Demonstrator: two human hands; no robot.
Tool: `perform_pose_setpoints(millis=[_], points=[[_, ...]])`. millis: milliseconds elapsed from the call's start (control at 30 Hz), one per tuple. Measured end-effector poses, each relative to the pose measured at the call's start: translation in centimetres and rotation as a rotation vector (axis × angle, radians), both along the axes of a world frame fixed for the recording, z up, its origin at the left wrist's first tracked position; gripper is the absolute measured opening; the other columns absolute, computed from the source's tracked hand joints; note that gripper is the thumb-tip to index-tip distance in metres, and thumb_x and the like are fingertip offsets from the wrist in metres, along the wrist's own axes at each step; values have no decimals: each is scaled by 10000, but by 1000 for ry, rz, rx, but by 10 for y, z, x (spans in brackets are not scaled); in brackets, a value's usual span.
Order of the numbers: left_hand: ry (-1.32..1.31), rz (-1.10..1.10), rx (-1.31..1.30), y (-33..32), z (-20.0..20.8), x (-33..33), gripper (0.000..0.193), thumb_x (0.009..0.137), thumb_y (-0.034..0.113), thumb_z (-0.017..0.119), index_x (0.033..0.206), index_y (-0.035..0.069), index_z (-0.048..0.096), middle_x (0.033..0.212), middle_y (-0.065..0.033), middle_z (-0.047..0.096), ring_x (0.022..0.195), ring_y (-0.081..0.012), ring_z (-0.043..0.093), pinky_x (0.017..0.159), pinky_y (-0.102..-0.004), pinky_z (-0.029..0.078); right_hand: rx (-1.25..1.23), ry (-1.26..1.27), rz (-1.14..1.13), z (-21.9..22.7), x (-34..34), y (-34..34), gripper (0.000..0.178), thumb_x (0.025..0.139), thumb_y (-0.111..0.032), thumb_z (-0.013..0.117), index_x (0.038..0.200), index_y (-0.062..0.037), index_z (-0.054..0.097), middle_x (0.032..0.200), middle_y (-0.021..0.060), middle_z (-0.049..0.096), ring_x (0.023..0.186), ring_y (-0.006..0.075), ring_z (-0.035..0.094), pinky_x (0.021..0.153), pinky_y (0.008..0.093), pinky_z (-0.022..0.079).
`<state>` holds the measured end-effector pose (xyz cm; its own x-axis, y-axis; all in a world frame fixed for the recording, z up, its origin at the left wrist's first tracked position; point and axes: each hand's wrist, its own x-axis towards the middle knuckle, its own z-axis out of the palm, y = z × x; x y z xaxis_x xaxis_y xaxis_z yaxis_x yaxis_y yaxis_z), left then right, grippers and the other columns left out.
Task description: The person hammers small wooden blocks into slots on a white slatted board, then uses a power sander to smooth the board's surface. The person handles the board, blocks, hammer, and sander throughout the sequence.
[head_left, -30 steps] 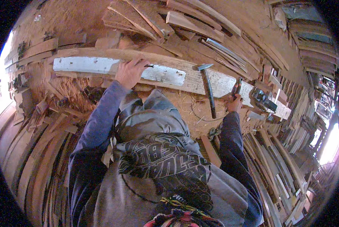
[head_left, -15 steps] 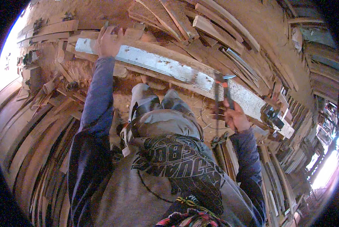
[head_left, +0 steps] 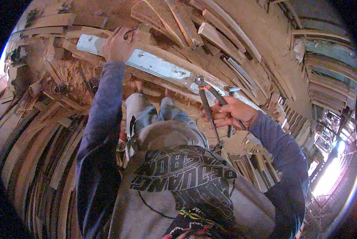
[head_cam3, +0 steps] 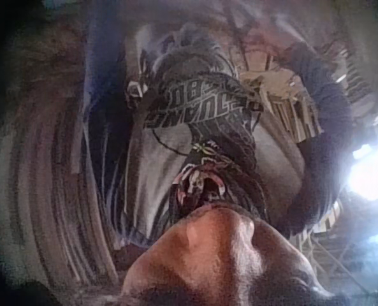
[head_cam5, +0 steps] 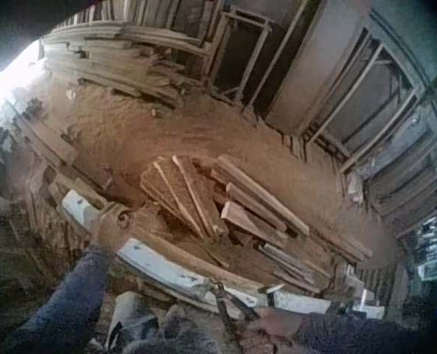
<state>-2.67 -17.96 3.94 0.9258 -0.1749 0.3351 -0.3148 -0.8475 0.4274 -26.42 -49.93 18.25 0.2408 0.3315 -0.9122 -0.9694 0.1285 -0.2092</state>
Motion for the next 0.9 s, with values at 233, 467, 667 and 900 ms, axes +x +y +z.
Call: perform_pose_setpoints(millis=[233, 467, 667, 900], points=[[11, -15, -74, 0, -2, 1, 290, 825, 409, 686, 911, 132, 685, 920, -52, 687, 861, -331, 660, 728, -445, 517, 52, 75, 44, 9, 37, 0, 243, 978, -133, 495, 1054, 81, 581, 962, 159, 682, 817, 250, 696, 717, 379, 597], [23, 8, -71, 1, 0, 0, 292, 830, 398, 683, 924, 121, 688, 924, -61, 692, 860, -331, 663, 735, -439, 519, -101, 65, -17, 16, 27, 8, 220, 958, -200, 593, 1114, -95, 479, 928, 80, 638, 617, 133, 542, 515, 295, 452], [111, 16, -69, 1, -5, 4, 355, 840, 449, 666, 965, 119, 702, 946, -72, 695, 873, -327, 665, 757, -437, 520, -212, -222, -72, -22, -41, 26, 268, 949, -216, 651, 947, -122, 400, 778, 23, 518, 523, 81, 449, 463, 262, 399], [124, 85, 13, -7, 7, 1, 308, 843, 393, 681, 1011, 137, 717, 989, -90, 695, 930, -317, 664, 793, -419, 526, -760, -835, 222, -69, -96, 44, 266, 953, -275, 632, 957, -65, 469, 716, 63, 504, 550, 181, 503, 518, 356, 435]])
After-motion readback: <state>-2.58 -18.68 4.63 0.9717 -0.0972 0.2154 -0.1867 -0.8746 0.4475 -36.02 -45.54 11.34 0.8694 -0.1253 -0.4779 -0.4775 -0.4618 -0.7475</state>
